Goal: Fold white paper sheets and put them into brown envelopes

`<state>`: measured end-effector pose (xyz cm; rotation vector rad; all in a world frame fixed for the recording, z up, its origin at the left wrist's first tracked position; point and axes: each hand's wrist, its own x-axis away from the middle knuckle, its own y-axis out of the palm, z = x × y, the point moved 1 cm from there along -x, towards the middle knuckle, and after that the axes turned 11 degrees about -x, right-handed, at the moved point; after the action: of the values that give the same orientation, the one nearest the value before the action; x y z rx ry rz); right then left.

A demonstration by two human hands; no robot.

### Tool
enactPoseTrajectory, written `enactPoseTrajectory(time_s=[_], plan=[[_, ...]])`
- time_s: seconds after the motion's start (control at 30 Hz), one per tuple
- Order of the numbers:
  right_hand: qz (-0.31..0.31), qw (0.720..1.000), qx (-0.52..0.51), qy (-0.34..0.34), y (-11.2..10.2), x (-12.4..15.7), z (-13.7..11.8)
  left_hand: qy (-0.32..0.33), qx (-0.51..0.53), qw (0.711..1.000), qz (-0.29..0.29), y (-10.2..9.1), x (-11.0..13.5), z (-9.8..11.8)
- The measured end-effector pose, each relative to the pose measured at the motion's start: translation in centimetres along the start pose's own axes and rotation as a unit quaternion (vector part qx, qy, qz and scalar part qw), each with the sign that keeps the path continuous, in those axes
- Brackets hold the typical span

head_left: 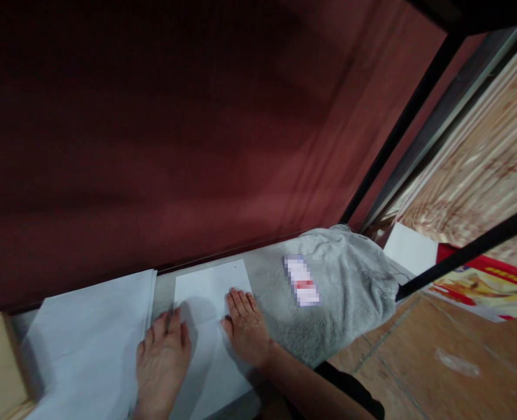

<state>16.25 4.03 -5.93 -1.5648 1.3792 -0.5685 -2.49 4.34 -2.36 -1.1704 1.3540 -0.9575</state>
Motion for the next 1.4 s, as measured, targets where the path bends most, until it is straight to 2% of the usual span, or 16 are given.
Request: enactPoseTrajectory(time_s=[0.13,0.23,0.33,0.47,0.67,0.83,1.0,1.07,1.17,1.4], plan=[[0.019,1.000,-0.006,-0.006,0.0,0.0,-0.1,0.118,0.056,0.990,0.045,2.6,0.3,2.6],[0.036,0.999,-0.001,-0.011,0.1,-0.1,0.0,0.151,0.059,0.985,0.060,4.2,0.8,3.8],[0.049,0.999,0.012,-0.007,0.3,-0.1,0.5,0.136,0.061,0.986,0.081,4.7,1.2,3.9],[0.066,0.997,0.031,0.011,0.2,-0.1,1.7,0.081,0.059,0.990,0.101,4.7,1.2,3.0],[0.070,0.995,0.056,0.043,0.0,-0.3,2.9,0.021,0.022,0.995,0.090,4.5,0.6,1.7],[0.078,0.996,0.043,0.027,0.1,-0.7,1.7,0.082,0.057,0.993,0.068,3.8,-0.1,2.9],[0.025,0.999,0.032,-0.017,1.0,-0.3,0.3,0.186,0.098,0.977,0.028,3.5,-1.7,5.4],[0.020,0.999,0.038,-0.028,1.3,-0.1,0.2,0.208,0.088,0.974,0.001,3.6,-2.6,5.8],[0.041,0.998,0.040,-0.025,1.5,0.1,0.3,0.206,0.067,0.976,-0.015,3.8,-4.1,5.7],[0.102,0.994,0.032,-0.006,2.1,0.0,0.6,0.141,0.026,0.990,0.017,4.6,-5.9,4.2]])
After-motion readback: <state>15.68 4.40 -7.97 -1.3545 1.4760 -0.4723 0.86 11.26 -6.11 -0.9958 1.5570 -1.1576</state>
